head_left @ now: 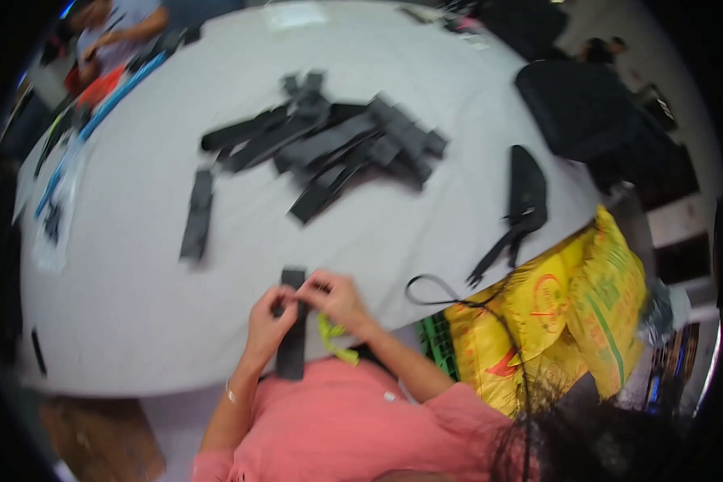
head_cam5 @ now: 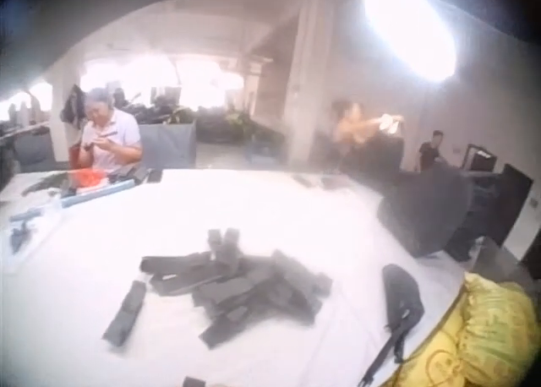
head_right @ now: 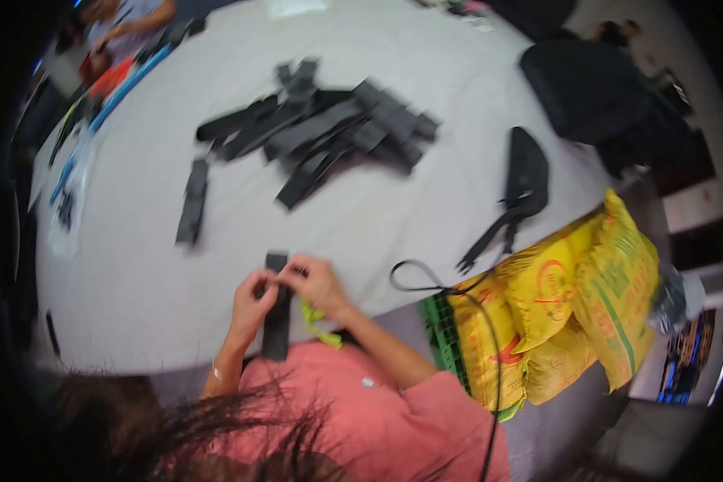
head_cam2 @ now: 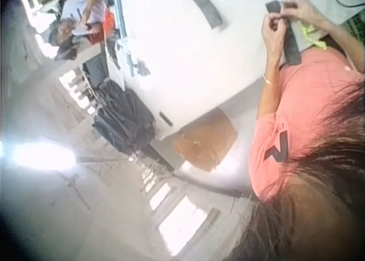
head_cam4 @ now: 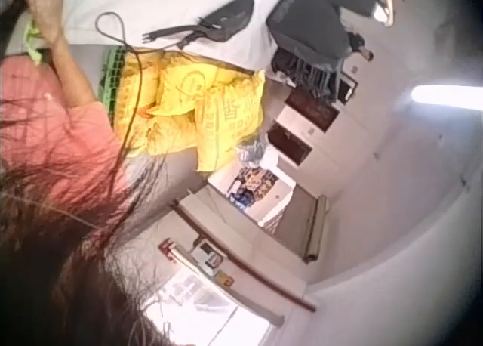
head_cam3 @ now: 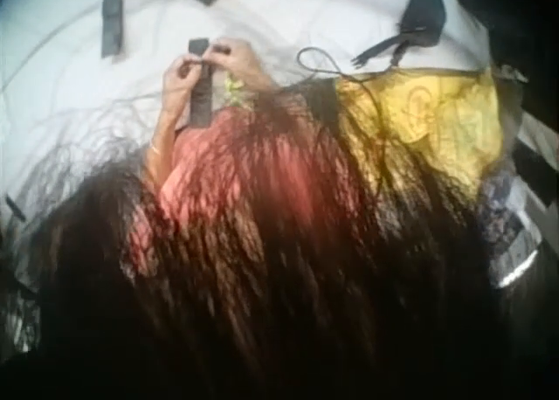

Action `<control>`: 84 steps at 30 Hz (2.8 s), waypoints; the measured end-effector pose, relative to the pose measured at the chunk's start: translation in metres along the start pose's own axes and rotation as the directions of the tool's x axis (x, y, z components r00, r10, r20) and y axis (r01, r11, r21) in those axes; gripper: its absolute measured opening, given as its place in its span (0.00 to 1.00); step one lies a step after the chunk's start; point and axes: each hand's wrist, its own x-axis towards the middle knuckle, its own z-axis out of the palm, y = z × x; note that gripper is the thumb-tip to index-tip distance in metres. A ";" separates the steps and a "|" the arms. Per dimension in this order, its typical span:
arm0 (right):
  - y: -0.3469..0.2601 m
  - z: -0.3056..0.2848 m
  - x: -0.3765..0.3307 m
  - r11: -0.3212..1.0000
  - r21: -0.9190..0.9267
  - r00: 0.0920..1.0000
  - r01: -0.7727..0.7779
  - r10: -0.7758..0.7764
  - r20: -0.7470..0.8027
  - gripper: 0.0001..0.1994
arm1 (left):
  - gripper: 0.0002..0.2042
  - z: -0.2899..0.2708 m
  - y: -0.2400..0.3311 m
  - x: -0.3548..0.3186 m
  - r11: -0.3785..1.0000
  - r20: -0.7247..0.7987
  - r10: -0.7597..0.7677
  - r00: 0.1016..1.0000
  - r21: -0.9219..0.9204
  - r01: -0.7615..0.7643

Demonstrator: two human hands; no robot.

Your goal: Trimming excess sewing threads from black fabric straps using small thread nippers.

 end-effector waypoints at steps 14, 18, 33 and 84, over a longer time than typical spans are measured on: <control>-0.011 0.005 0.003 0.900 -0.348 0.952 0.263 -0.300 -0.055 0.05 | 0.05 0.001 -0.006 0.005 0.998 0.006 -0.048 0.999 0.051 0.047; -0.025 -0.008 0.004 0.939 -0.273 0.969 0.207 -0.235 -0.073 0.10 | 0.05 0.003 -0.004 0.006 0.991 -0.042 -0.128 0.991 -0.053 0.126; -0.016 -0.020 -0.021 0.492 -0.777 0.857 0.392 -0.502 0.115 0.08 | 0.05 0.001 -0.006 -0.004 0.977 -0.033 -0.140 0.990 -0.167 0.133; -0.004 -0.019 -0.014 0.410 -0.800 0.822 0.438 -0.544 0.171 0.05 | 0.07 0.001 -0.007 -0.002 0.994 -0.025 -0.107 0.994 -0.014 0.107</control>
